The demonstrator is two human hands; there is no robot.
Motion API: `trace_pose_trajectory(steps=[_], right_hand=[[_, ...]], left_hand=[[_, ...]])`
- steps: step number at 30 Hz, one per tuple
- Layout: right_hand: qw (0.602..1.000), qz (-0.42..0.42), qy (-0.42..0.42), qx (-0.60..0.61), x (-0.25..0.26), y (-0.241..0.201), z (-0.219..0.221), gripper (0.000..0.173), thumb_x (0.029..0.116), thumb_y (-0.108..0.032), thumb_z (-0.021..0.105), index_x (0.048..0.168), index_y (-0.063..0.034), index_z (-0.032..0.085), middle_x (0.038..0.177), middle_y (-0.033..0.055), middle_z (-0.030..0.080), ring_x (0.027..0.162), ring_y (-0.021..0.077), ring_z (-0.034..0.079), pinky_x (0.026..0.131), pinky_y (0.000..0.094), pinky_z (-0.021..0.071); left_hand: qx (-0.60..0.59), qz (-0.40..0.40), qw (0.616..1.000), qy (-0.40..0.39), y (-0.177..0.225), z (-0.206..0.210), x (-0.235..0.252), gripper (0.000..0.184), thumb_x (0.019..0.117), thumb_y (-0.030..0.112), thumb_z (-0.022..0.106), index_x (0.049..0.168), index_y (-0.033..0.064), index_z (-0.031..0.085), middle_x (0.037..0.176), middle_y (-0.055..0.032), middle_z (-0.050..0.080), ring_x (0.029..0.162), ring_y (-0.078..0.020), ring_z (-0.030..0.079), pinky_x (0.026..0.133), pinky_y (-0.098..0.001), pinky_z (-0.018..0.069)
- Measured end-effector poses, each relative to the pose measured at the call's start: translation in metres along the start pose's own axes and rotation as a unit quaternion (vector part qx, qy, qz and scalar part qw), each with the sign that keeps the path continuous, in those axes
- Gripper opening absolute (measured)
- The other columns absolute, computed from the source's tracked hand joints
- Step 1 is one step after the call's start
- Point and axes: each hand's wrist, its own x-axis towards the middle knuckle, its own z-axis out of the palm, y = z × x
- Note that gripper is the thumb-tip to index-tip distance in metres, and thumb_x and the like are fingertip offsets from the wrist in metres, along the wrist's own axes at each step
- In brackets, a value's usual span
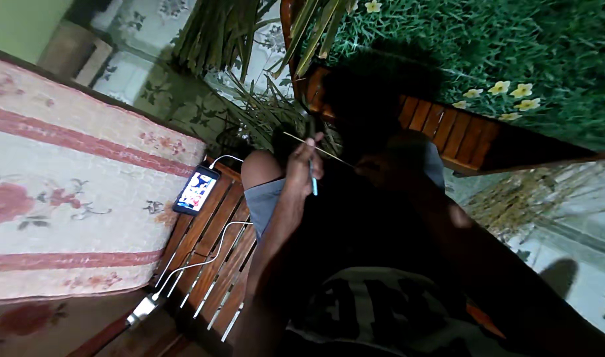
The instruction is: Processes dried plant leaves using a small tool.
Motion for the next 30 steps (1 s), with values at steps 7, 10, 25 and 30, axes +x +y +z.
trace_pose_trajectory(steps=[7,10,25,30], right_hand=[[0.999,0.013,-0.005,-0.043,-0.008,0.002,-0.007,0.031,0.1074,-0.025,0.052,0.120,-0.0007,0.067,0.087,0.0115,0.064,0.067,0.0129,0.056,0.065,0.0325,0.0514],[0.997,0.041,-0.023,-0.065,-0.021,0.009,-0.019,0.033,0.1073,-0.024,0.052,0.122,0.0030,0.065,0.092,0.0162,0.065,0.072,0.0179,0.059,0.069,0.0371,0.0534],[0.998,0.058,-0.026,0.020,-0.018,-0.008,-0.003,0.032,0.1085,-0.021,0.048,0.121,0.0045,0.062,0.077,0.0028,0.058,0.058,0.0050,0.051,0.057,0.0235,0.0485],[1.000,0.019,0.010,0.012,-0.017,-0.008,0.000,0.033,0.1085,-0.024,0.047,0.119,0.0019,0.065,0.076,0.0017,0.058,0.057,0.0044,0.050,0.055,0.0226,0.0472]], left_hand=[[0.059,-0.053,0.994,-0.076,-0.014,0.007,-0.003,0.026,0.1109,0.025,0.042,0.115,0.0069,0.061,0.059,0.0019,0.050,0.044,-0.0049,0.046,0.043,-0.0185,0.0423],[-0.043,-0.006,0.998,0.046,0.015,-0.006,0.004,0.034,0.1119,0.032,0.035,0.123,0.0108,0.059,0.055,0.0066,0.042,0.039,-0.0020,0.040,0.038,-0.0159,0.0375],[-0.006,-0.007,1.000,-0.008,-0.003,0.002,-0.003,0.027,0.1109,0.023,0.040,0.120,0.0090,0.061,0.057,0.0025,0.046,0.043,-0.0058,0.044,0.042,-0.0194,0.0418],[0.177,-0.048,0.974,-0.129,-0.013,0.020,-0.014,0.022,0.1088,0.019,0.049,0.113,0.0021,0.061,0.066,-0.0010,0.052,0.047,-0.0058,0.045,0.044,-0.0196,0.0405]])
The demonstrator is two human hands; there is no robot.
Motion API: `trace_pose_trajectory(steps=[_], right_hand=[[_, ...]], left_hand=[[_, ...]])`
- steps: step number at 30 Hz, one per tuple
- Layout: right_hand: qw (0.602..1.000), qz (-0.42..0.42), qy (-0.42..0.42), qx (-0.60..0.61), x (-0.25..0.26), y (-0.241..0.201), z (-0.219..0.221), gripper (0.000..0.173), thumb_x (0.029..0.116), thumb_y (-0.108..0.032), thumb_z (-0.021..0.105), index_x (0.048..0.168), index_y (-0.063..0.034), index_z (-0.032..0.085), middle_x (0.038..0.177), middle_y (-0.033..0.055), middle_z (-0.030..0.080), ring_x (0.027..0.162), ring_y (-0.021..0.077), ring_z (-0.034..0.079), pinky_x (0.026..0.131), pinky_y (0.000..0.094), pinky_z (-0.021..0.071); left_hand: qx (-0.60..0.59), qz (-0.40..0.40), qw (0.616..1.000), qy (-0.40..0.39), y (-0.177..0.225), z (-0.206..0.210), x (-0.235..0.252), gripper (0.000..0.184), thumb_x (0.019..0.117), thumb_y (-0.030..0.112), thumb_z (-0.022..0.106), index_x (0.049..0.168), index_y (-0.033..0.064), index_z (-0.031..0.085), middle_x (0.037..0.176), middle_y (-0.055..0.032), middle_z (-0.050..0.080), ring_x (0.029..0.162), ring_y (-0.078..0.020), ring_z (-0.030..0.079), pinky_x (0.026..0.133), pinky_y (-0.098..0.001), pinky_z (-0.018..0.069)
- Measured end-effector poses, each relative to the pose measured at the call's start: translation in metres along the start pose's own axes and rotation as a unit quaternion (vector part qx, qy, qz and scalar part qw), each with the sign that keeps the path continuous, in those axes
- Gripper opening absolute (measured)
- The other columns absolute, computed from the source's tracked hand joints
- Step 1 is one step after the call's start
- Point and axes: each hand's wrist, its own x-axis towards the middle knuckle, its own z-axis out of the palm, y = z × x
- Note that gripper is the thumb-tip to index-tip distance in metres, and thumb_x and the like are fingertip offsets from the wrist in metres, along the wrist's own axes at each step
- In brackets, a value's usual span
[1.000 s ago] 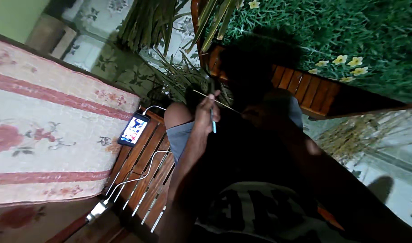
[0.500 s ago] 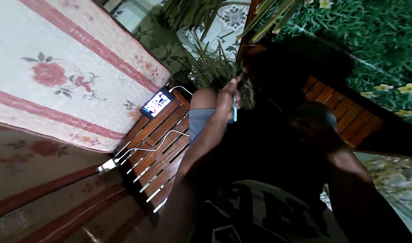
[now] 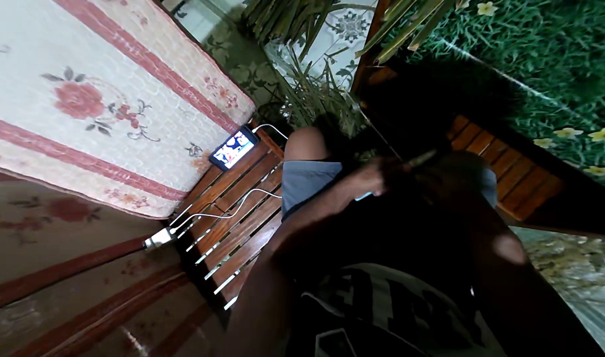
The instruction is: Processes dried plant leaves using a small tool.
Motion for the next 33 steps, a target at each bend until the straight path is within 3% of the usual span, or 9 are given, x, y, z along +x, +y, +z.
trace_pose_trajectory(steps=[4,6,11,16,18,22,26,28,33], right_hand=[[0.998,0.028,-0.012,-0.051,-0.014,-0.016,-0.010,0.030,0.1081,-0.015,0.048,0.119,0.0079,0.063,0.086,0.0117,0.061,0.064,0.0097,0.049,0.061,0.0272,0.0476],[0.998,0.040,-0.025,-0.049,-0.019,-0.008,-0.014,0.028,0.1075,-0.014,0.048,0.119,0.0059,0.064,0.084,0.0095,0.061,0.062,0.0084,0.049,0.059,0.0263,0.0463],[0.997,0.039,-0.012,-0.071,-0.016,-0.013,-0.011,0.030,0.1073,-0.015,0.050,0.123,0.0058,0.064,0.086,0.0134,0.064,0.067,0.0138,0.055,0.068,0.0325,0.0509],[0.995,0.053,-0.003,-0.087,-0.025,-0.007,-0.018,0.027,0.1056,-0.013,0.054,0.119,0.0071,0.064,0.089,0.0167,0.063,0.068,0.0161,0.054,0.067,0.0354,0.0505],[0.995,0.049,0.006,-0.082,-0.026,-0.006,-0.018,0.024,0.1051,-0.012,0.054,0.116,0.0060,0.066,0.085,0.0133,0.062,0.065,0.0129,0.052,0.063,0.0316,0.0488],[0.996,0.016,0.006,-0.088,-0.025,0.001,-0.020,0.026,0.1051,-0.016,0.054,0.115,0.0031,0.068,0.084,0.0111,0.063,0.063,0.0110,0.052,0.062,0.0309,0.0487],[0.997,-0.029,0.028,-0.069,-0.032,0.036,-0.028,0.026,0.1002,-0.020,0.056,0.108,0.0001,0.070,0.085,0.0069,0.065,0.066,0.0066,0.055,0.062,0.0286,0.0505],[0.997,-0.009,0.026,-0.069,-0.034,0.035,-0.030,0.025,0.1008,-0.021,0.057,0.108,-0.0018,0.071,0.085,0.0060,0.065,0.066,0.0066,0.055,0.063,0.0294,0.0496],[0.999,-0.025,0.019,-0.033,-0.037,0.045,-0.032,0.026,0.0998,-0.022,0.055,0.106,-0.0018,0.070,0.076,-0.0014,0.061,0.058,0.0000,0.049,0.054,0.0214,0.0451]], left_hand=[[-0.158,0.029,0.983,0.088,0.011,-0.017,-0.001,0.023,0.1097,0.015,0.040,0.119,0.0047,0.059,0.060,0.0036,0.045,0.044,-0.0025,0.041,0.041,-0.0161,0.0373],[-0.221,0.041,0.964,0.144,0.018,-0.037,0.000,0.027,0.1119,0.031,0.037,0.121,0.0144,0.057,0.054,0.0056,0.038,0.038,-0.0033,0.037,0.037,-0.0171,0.0351],[-0.103,0.007,0.995,-0.011,0.001,-0.015,0.003,0.022,0.1103,0.018,0.042,0.116,0.0050,0.060,0.064,0.0017,0.049,0.044,-0.0044,0.044,0.041,-0.0178,0.0422],[-0.219,0.047,0.971,0.089,0.017,-0.036,-0.002,0.024,0.1107,0.028,0.036,0.114,0.0144,0.055,0.055,0.0060,0.040,0.039,-0.0025,0.038,0.037,-0.0164,0.0351],[-0.229,0.053,0.968,0.088,0.016,-0.041,0.000,0.027,0.1115,0.034,0.035,0.113,0.0162,0.056,0.054,0.0053,0.040,0.039,-0.0053,0.039,0.038,-0.0195,0.0368],[-0.140,0.004,0.990,0.023,0.007,-0.017,0.000,0.023,0.1111,0.021,0.040,0.113,0.0073,0.058,0.060,0.0031,0.044,0.043,-0.0043,0.041,0.041,-0.0175,0.0396],[-0.237,0.044,0.965,0.107,0.020,-0.041,-0.004,0.031,0.1106,0.036,0.037,0.124,0.0176,0.058,0.054,0.0064,0.038,0.036,-0.0023,0.034,0.035,-0.0165,0.0314],[-0.250,0.056,0.961,0.103,0.019,-0.042,-0.002,0.036,0.1114,0.037,0.034,0.129,0.0166,0.058,0.054,0.0056,0.039,0.038,-0.0046,0.036,0.036,-0.0188,0.0353],[-0.201,0.024,0.974,0.097,0.013,-0.028,0.001,0.025,0.1114,0.026,0.038,0.109,0.0098,0.057,0.056,0.0046,0.042,0.041,-0.0035,0.040,0.039,-0.0171,0.0375]])
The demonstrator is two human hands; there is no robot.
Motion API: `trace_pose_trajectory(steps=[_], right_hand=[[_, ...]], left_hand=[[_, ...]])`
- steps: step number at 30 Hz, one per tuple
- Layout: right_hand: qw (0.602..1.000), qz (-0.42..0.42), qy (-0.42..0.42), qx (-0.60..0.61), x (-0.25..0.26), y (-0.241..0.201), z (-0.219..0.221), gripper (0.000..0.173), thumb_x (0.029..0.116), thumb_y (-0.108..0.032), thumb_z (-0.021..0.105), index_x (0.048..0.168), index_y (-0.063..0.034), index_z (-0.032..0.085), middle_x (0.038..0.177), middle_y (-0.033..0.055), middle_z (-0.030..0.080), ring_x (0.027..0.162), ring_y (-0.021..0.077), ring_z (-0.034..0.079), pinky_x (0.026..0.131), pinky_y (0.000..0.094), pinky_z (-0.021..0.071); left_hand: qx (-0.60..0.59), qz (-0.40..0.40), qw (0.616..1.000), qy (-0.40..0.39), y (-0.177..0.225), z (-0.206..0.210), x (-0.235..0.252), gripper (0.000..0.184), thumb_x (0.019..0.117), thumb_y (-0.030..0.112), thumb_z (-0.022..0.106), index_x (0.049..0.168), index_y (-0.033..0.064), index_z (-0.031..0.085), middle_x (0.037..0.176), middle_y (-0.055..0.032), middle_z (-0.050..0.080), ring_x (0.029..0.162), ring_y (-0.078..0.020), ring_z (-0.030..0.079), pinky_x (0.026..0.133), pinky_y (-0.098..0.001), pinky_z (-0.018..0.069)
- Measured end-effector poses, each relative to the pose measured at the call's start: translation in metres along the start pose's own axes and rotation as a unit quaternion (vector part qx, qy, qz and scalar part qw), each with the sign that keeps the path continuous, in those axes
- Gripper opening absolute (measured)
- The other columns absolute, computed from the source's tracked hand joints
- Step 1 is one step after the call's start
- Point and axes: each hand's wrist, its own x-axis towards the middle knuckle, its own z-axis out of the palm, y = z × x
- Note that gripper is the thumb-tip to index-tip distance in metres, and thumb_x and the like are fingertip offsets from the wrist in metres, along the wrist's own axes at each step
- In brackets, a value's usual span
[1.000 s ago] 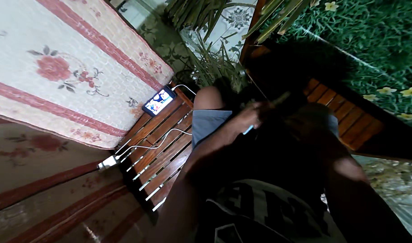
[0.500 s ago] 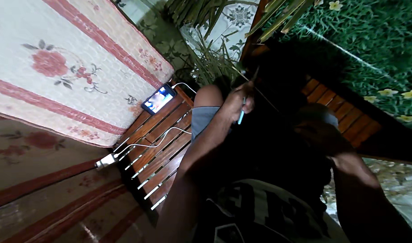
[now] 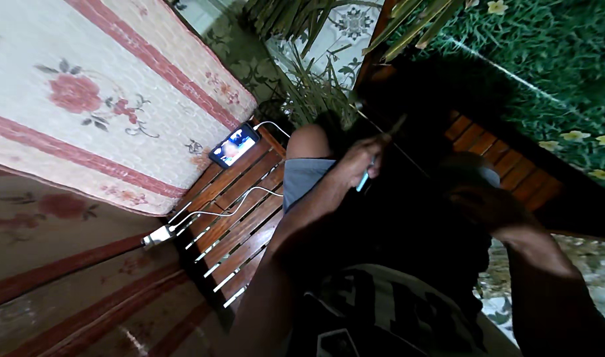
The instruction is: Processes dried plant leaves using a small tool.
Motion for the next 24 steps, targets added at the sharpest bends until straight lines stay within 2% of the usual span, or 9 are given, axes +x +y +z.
trace_pose_trajectory(steps=[3,6,10,12,15,18,21,23,24], right_hand=[[0.999,0.035,0.012,0.008,-0.014,0.010,-0.006,0.024,0.0979,-0.024,0.056,0.103,-0.0055,0.069,0.070,-0.0054,0.056,0.052,0.0007,0.046,0.050,0.0222,0.0433],[0.998,0.057,0.016,-0.005,-0.022,0.010,-0.013,0.024,0.0983,-0.026,0.057,0.104,-0.0067,0.070,0.069,-0.0036,0.056,0.053,0.0041,0.047,0.051,0.0266,0.0436],[0.999,0.036,0.009,0.006,-0.037,0.037,-0.029,0.029,0.0955,-0.031,0.053,0.097,-0.0085,0.070,0.062,-0.0093,0.050,0.049,0.0006,0.043,0.048,0.0224,0.0395],[0.998,0.050,0.007,0.029,-0.043,0.049,-0.035,0.031,0.0982,-0.027,0.050,0.102,-0.0037,0.070,0.062,-0.0094,0.050,0.047,-0.0012,0.041,0.045,0.0189,0.0367],[0.993,0.087,0.035,0.073,-0.038,0.043,-0.026,0.027,0.1006,-0.022,0.049,0.106,-0.0023,0.067,0.064,-0.0062,0.052,0.047,0.0006,0.041,0.044,0.0197,0.0371],[0.990,0.111,0.061,0.066,-0.022,0.012,-0.001,0.029,0.1050,-0.024,0.051,0.116,-0.0024,0.065,0.072,-0.0035,0.056,0.051,0.0015,0.046,0.048,0.0210,0.0432],[0.989,0.144,0.020,-0.001,-0.007,-0.025,0.013,0.031,0.1080,-0.019,0.050,0.123,0.0033,0.064,0.086,0.0140,0.064,0.064,0.0170,0.056,0.063,0.0383,0.0521],[0.996,0.087,-0.001,-0.027,-0.008,-0.023,0.012,0.030,0.1078,-0.016,0.049,0.119,0.0058,0.065,0.087,0.0166,0.064,0.066,0.0195,0.057,0.064,0.0410,0.0521],[0.999,0.032,0.007,-0.042,-0.012,-0.005,0.009,0.031,0.1059,-0.021,0.049,0.113,0.0030,0.067,0.084,0.0119,0.065,0.063,0.0149,0.057,0.061,0.0367,0.0529]], left_hand=[[-0.028,0.038,0.997,0.061,0.019,-0.017,0.011,0.032,0.1119,0.033,0.039,0.122,0.0102,0.059,0.060,0.0027,0.044,0.041,-0.0061,0.040,0.038,-0.0192,0.0383],[0.012,0.008,0.994,0.108,0.017,-0.009,0.003,0.032,0.1091,0.044,0.043,0.122,0.0194,0.060,0.053,0.0032,0.039,0.035,-0.0055,0.037,0.034,-0.0188,0.0348],[-0.051,0.090,0.980,0.167,0.021,-0.028,0.021,0.037,0.1122,0.033,0.036,0.131,0.0102,0.058,0.056,0.0058,0.041,0.040,-0.0047,0.040,0.038,-0.0187,0.0389],[-0.054,0.120,0.974,0.183,0.035,-0.037,0.024,0.041,0.1126,0.036,0.034,0.135,0.0100,0.057,0.058,0.0045,0.042,0.041,-0.0064,0.041,0.039,-0.0203,0.0397],[0.035,0.063,0.988,0.138,0.022,-0.013,0.012,0.032,0.1109,0.038,0.039,0.129,0.0171,0.055,0.057,0.0028,0.043,0.038,-0.0059,0.040,0.036,-0.0198,0.0384],[0.160,-0.009,0.987,0.007,-0.025,0.015,0.008,0.030,0.1103,0.022,0.045,0.137,0.0098,0.053,0.074,-0.0038,0.055,0.050,-0.0088,0.049,0.044,-0.0227,0.0440],[0.206,-0.044,0.974,-0.084,-0.037,0.037,-0.004,0.027,0.1089,0.022,0.050,0.127,0.0047,0.061,0.072,-0.0013,0.055,0.050,-0.0061,0.046,0.044,-0.0201,0.0407],[0.117,-0.038,0.991,-0.044,-0.026,0.033,-0.006,0.021,0.1099,0.017,0.044,0.117,0.0045,0.059,0.067,0.0025,0.049,0.046,-0.0021,0.042,0.042,-0.0155,0.0379],[0.064,-0.032,0.997,0.011,-0.017,0.026,-0.005,0.023,0.1107,0.019,0.043,0.122,0.0055,0.058,0.064,0.0030,0.047,0.045,-0.0020,0.041,0.041,-0.0155,0.0374]])
